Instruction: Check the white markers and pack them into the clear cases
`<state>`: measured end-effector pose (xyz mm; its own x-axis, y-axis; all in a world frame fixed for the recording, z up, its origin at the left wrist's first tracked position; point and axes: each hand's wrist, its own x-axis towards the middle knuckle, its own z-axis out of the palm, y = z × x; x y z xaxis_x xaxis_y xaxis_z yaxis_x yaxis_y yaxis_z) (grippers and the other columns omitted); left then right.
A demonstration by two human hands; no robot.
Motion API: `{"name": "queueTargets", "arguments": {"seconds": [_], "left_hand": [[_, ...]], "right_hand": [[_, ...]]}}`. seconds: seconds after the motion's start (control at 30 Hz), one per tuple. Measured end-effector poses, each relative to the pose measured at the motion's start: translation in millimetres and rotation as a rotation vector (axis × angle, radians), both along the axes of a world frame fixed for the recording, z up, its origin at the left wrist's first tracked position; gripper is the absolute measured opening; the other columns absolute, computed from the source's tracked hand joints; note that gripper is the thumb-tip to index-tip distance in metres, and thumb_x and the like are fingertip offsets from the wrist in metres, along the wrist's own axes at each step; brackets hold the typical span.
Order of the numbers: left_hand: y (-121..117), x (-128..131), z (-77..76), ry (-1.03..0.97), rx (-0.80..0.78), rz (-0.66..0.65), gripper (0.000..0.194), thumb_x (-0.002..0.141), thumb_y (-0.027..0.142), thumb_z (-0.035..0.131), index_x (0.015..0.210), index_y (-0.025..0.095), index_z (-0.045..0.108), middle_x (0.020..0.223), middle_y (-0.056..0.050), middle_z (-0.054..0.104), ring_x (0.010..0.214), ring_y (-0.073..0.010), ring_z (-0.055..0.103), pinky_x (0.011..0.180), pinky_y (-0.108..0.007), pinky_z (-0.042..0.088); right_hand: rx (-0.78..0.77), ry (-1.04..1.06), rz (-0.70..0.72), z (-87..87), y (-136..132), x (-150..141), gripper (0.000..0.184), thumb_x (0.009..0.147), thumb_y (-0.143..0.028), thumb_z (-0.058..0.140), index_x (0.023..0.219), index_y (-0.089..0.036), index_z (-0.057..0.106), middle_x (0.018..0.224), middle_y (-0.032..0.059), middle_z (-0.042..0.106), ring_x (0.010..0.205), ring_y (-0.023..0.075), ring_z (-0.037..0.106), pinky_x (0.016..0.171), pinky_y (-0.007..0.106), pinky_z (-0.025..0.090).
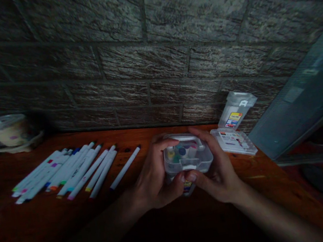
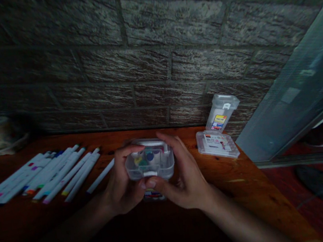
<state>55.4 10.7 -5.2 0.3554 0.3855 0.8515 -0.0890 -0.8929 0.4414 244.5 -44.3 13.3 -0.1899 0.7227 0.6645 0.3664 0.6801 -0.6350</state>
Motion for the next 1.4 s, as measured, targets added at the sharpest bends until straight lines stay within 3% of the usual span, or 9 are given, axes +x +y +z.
{"name": "queueTargets", "arguments": {"seconds": [0.1, 0.4, 0.7, 0.87, 1.03, 1.4], "left_hand": [[1.9, 0.4, -1.8, 0.000, -0.002, 0.001, 0.060, 0.089, 0.040, 0.068, 0.139, 0.024, 0.039, 0.135, -0.016, 0.048, 0.123, -0.0337, 0.052, 0.098, -0.055, 0.049], [-1.4, 3.6, -0.7, -0.028, -0.022, 0.000, 0.057, 0.090, 0.035, 0.065, 0.139, 0.023, 0.040, 0.132, -0.015, 0.049, 0.122, -0.0319, 0.053, 0.099, -0.053, 0.049], [-2.1, -0.6, -6.0, -0.011, -0.066, -0.042, 0.080, 0.092, 0.053, 0.059, 0.158, 0.021, 0.026, 0.142, -0.018, 0.048, 0.122, -0.0349, 0.056, 0.103, -0.057, 0.050], [-6.3, -0.8, -6.0, -0.006, -0.118, -0.064, 0.085, 0.093, 0.051, 0.061, 0.161, 0.020, 0.020, 0.138, -0.017, 0.057, 0.115, -0.0337, 0.063, 0.099, -0.054, 0.054], [-11.7, 1.0, -4.2, -0.005, -0.191, 0.046, 0.082, 0.092, 0.048, 0.066, 0.158, 0.019, 0.028, 0.138, -0.017, 0.058, 0.115, -0.0332, 0.063, 0.100, -0.053, 0.054], [-14.7, -0.5, -1.3, 0.002, -0.201, 0.029, 0.081, 0.094, 0.052, 0.063, 0.158, 0.019, 0.028, 0.136, -0.016, 0.061, 0.114, -0.0317, 0.064, 0.098, -0.049, 0.053]], "right_hand": [[0.001, 0.001, 0.003, -2.0, 2.3, 2.6, 0.087, 0.083, -0.041, 0.083, 0.157, -0.033, 0.038, 0.137, 0.0113, 0.057, 0.113, 0.0345, 0.063, 0.097, 0.056, 0.058], [-0.003, -0.004, 0.013, 1.7, -0.1, 1.1, 0.079, 0.087, -0.034, 0.080, 0.155, -0.035, 0.041, 0.139, 0.0106, 0.056, 0.116, 0.0333, 0.063, 0.102, 0.056, 0.056], [0.012, -0.044, 0.085, -4.5, 3.8, 7.9, 0.092, 0.091, -0.055, 0.070, 0.165, -0.033, 0.020, 0.160, 0.0119, 0.043, 0.138, 0.0379, 0.052, 0.111, 0.061, 0.049], [0.038, 0.017, 0.037, -2.0, 1.0, 1.9, 0.079, 0.094, -0.053, 0.066, 0.161, -0.030, 0.031, 0.149, 0.0120, 0.053, 0.129, 0.0360, 0.058, 0.108, 0.059, 0.051], [0.063, 0.031, -0.031, 0.4, -1.5, -5.4, 0.070, 0.094, -0.044, 0.070, 0.155, -0.030, 0.039, 0.136, 0.0103, 0.061, 0.114, 0.0318, 0.064, 0.098, 0.052, 0.057], [0.045, 0.054, 0.025, -3.7, 0.4, -1.9, 0.080, 0.089, -0.047, 0.074, 0.157, -0.028, 0.036, 0.137, 0.0115, 0.058, 0.114, 0.0332, 0.063, 0.101, 0.055, 0.055]]}}
